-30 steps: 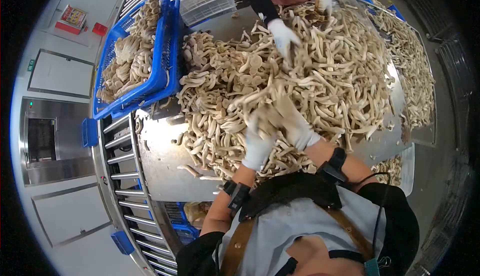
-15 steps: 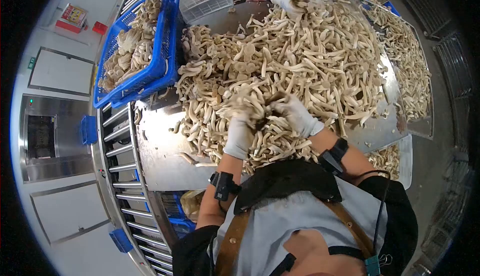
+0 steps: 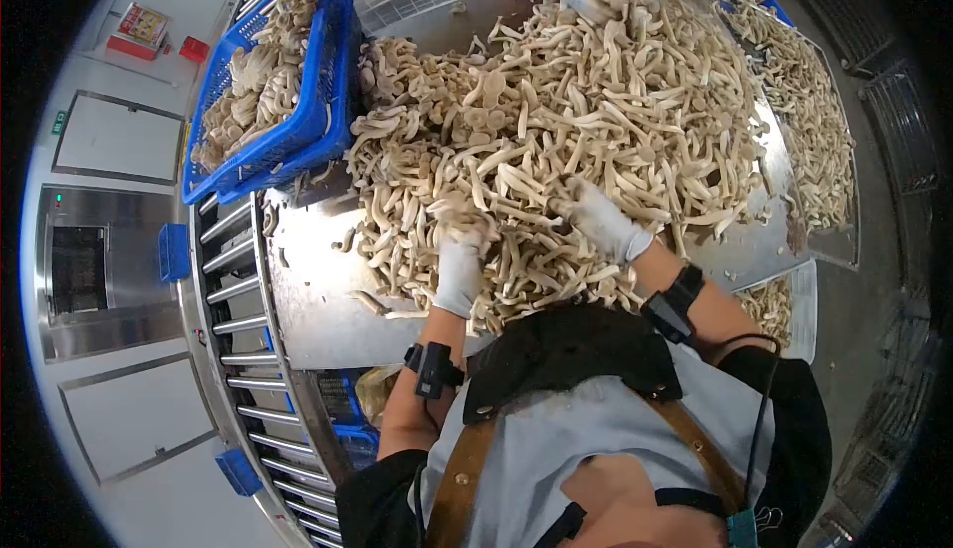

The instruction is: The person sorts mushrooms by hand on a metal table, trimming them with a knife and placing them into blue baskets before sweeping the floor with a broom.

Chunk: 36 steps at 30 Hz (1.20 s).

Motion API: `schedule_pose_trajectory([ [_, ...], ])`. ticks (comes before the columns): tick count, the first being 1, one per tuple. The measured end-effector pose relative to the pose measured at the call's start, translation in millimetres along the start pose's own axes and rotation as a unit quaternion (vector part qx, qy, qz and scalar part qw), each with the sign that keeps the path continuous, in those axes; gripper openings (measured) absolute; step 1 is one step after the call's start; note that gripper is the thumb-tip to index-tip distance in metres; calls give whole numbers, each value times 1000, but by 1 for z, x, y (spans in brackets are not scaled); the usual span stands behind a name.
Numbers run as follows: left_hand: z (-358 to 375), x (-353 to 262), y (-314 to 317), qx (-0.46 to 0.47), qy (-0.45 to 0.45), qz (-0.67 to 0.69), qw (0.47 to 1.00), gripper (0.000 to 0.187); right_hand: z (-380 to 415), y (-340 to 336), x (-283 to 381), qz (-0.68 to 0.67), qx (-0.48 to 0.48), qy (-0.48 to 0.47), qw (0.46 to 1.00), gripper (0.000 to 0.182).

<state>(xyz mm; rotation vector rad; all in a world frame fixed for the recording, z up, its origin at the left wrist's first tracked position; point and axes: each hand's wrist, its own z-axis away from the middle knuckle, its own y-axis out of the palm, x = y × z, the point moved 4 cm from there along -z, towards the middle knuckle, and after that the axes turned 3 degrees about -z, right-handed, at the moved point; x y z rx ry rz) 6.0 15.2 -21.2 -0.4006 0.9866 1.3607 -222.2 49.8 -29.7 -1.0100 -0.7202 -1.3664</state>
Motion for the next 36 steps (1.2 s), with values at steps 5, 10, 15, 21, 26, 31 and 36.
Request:
schedule_pose_trajectory([
  [5,-17,12,-39,-38,216,-375,901,29,-38,-37,63,361,-181,-289,868,23],
  [10,-12,0,-68,-113,186,-102,971,52,-64,15,78,309,-42,-179,933,28],
  [15,7,-56,-63,-279,133,-100,946,69,-62,49,33,434,189,-184,862,30],
  [21,-50,-59,-91,-187,189,-339,903,46,-82,-5,44,109,203,-63,971,45],
  [26,-111,-58,7,-92,359,-685,627,39,-58,74,27,458,315,-107,824,71],
  [31,-157,-49,34,-31,217,-814,537,28,-81,6,51,247,226,-123,934,55],
  [36,-159,-60,25,31,117,-841,527,27,-48,94,19,581,187,-172,773,32],
])
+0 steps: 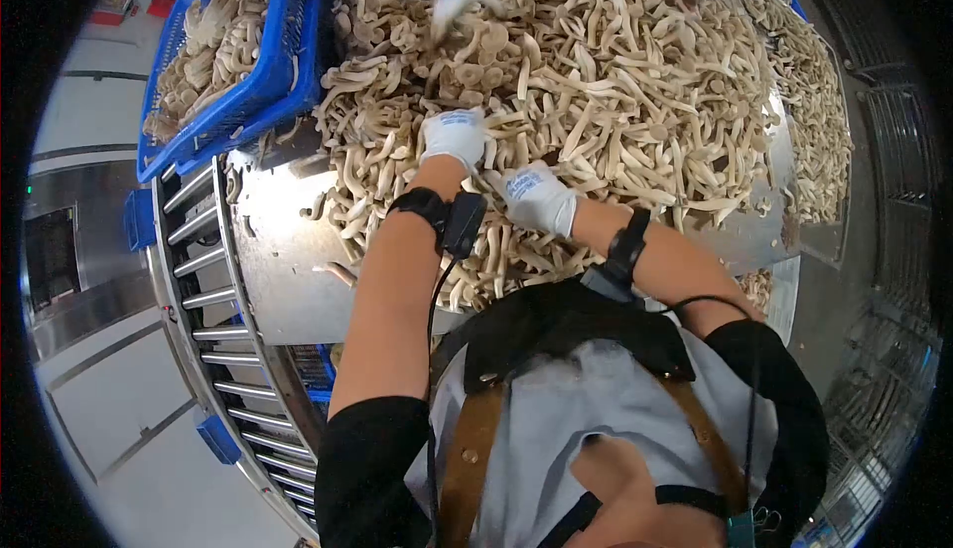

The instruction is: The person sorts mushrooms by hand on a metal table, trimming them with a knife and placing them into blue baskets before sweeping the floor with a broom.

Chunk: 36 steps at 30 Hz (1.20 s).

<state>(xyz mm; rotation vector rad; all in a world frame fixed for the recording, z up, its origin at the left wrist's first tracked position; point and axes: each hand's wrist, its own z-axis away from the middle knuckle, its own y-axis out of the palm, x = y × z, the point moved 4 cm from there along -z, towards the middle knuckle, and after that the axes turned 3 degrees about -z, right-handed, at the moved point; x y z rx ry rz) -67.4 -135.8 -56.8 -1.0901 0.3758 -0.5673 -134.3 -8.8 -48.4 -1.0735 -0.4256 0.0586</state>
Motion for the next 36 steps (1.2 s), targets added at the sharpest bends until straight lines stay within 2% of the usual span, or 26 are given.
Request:
schedule_pose_trajectory([
  [2,15,14,1,-27,-7,9,1000,28,6,-16,-6,-147,45,-11,988,28],
  [4,38,23,-10,-36,-23,55,998,30,33,-50,-27,-311,26,4,950,31],
  [6,61,42,-24,-109,-72,158,979,33,55,-80,-59,-485,-38,-31,873,35],
  [8,85,59,-35,-220,-98,290,926,41,62,-71,-101,-616,-91,29,782,33],
  [9,88,63,-31,-163,-97,260,947,55,69,-68,-117,-432,-180,65,881,30],
  [10,96,58,-31,-127,-92,232,960,63,77,-69,-126,-226,-262,98,933,27],
  [11,107,51,-33,-93,-86,203,971,71,82,-70,-130,-6,-331,126,935,24],
  [13,134,27,-46,-90,-92,73,989,86,97,-91,-100,17,-293,95,951,23],
  [14,144,11,-38,-105,-27,31,994,84,105,-92,-75,22,-271,85,959,23],
  [15,148,-4,-27,-121,39,-11,992,82,91,-70,-58,45,-179,169,968,20],
  [16,148,-26,-11,-18,121,-10,992,84,93,-50,-34,30,-72,103,992,22],
  [17,149,-50,15,51,173,-42,983,80,76,9,-34,85,-84,10,993,29],
  [18,163,-62,34,2,175,-59,983,75,66,41,-35,132,-40,23,990,26],
  [20,155,-54,34,-85,160,-81,980,70,66,7,-33,67,8,61,996,33],
  [22,129,-23,57,-56,68,29,996,74,72,-23,-45,-26,58,108,992,43],
  [23,145,-19,35,-129,36,57,989,67,73,-27,-62,-19,63,96,993,53],
  [24,146,-14,20,-110,-2,118,987,62,81,-43,-74,-137,-19,93,986,54],
  [25,145,-2,22,-162,-36,166,972,59,88,-52,-84,-294,-57,69,952,58],
  [27,145,16,35,-244,-76,248,934,53,104,-71,-106,-596,-105,-7,796,65],
  [29,148,21,42,-304,-90,320,893,46,95,-48,-132,-530,-164,2,832,67],
  [30,154,13,36,-307,-91,315,894,43,102,-44,-126,-412,-165,83,892,68],
  [31,162,2,22,-313,-90,309,893,41,100,-37,-130,-623,-215,53,750,65],
  [32,169,-4,9,-321,-91,303,892,38,98,-29,-134,-788,-258,3,560,63],
  [33,172,-4,2,-314,-89,318,890,32,103,-41,-127,-806,-282,-3,521,62],
  [34,170,2,4,-309,-111,398,856,32,110,-46,-116,-825,-302,-4,477,61],
  [36,170,11,13,-281,-151,547,774,31,101,-31,-133,-808,-265,41,525,57],
])
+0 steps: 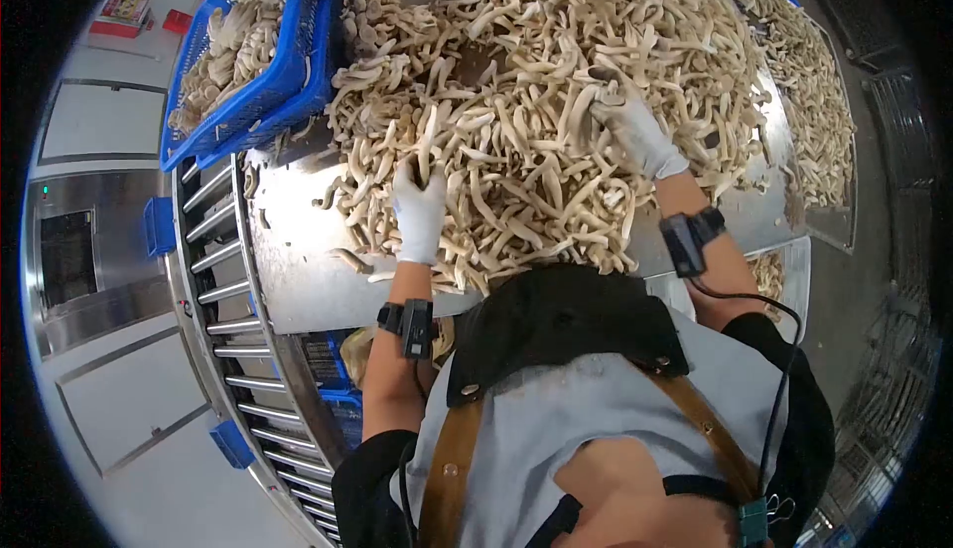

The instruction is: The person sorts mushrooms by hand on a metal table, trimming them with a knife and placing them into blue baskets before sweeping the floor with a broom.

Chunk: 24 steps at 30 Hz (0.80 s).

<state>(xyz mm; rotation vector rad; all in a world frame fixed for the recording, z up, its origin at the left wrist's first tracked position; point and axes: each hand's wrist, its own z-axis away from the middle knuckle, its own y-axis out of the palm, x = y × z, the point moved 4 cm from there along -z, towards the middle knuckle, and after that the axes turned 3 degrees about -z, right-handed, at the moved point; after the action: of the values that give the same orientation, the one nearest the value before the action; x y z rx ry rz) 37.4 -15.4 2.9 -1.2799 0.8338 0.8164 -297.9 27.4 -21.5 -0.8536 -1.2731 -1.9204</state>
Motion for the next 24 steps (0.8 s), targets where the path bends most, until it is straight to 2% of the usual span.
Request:
schedule_pose_trajectory([
  [1,6,-35,-2,-12,35,11,999,31,10,17,15,4,-12,-32,999,59],
  [2,7,-40,4,24,-1,118,993,50,11,32,29,15,15,-40,999,58],
  [3,4,-46,8,6,106,-33,994,65,13,45,38,26,40,-44,998,57],
  [4,8,-50,13,-8,204,-185,961,80,17,51,38,35,62,-41,997,56],
  [6,15,-67,39,109,209,-74,969,91,10,53,21,16,95,-6,995,61],
  [7,20,-84,50,153,188,8,970,94,12,61,20,70,101,8,992,65],
  [8,15,-91,57,168,188,-48,967,90,14,70,16,124,105,24,986,70],
  [9,10,-90,63,215,121,-25,969,85,16,78,10,60,131,31,989,73],
  [10,8,-88,67,261,53,-1,964,81,13,77,-3,63,141,56,986,76],
  [11,4,-80,71,243,89,-50,965,71,11,71,-8,87,147,50,984,78],
  [14,1,-69,68,243,18,124,962,65,18,71,4,121,120,20,985,83],
  [15,-2,-65,65,217,10,142,966,65,21,73,9,126,102,7,987,85],
  [17,4,-62,74,282,-17,172,944,67,18,88,-6,139,156,-4,978,84],
  [18,9,-64,78,314,-31,187,930,68,17,87,-12,189,137,18,972,84],
  [19,14,-68,79,295,-16,173,939,67,16,87,-17,238,119,41,963,84],
  [22,5,-67,70,223,-83,369,898,64,26,88,30,131,117,22,984,91],
  [23,4,-69,67,254,-90,367,890,51,8,75,13,172,118,-26,978,100],
  [24,1,-60,75,311,-68,371,872,54,20,90,17,219,151,108,958,103],
])
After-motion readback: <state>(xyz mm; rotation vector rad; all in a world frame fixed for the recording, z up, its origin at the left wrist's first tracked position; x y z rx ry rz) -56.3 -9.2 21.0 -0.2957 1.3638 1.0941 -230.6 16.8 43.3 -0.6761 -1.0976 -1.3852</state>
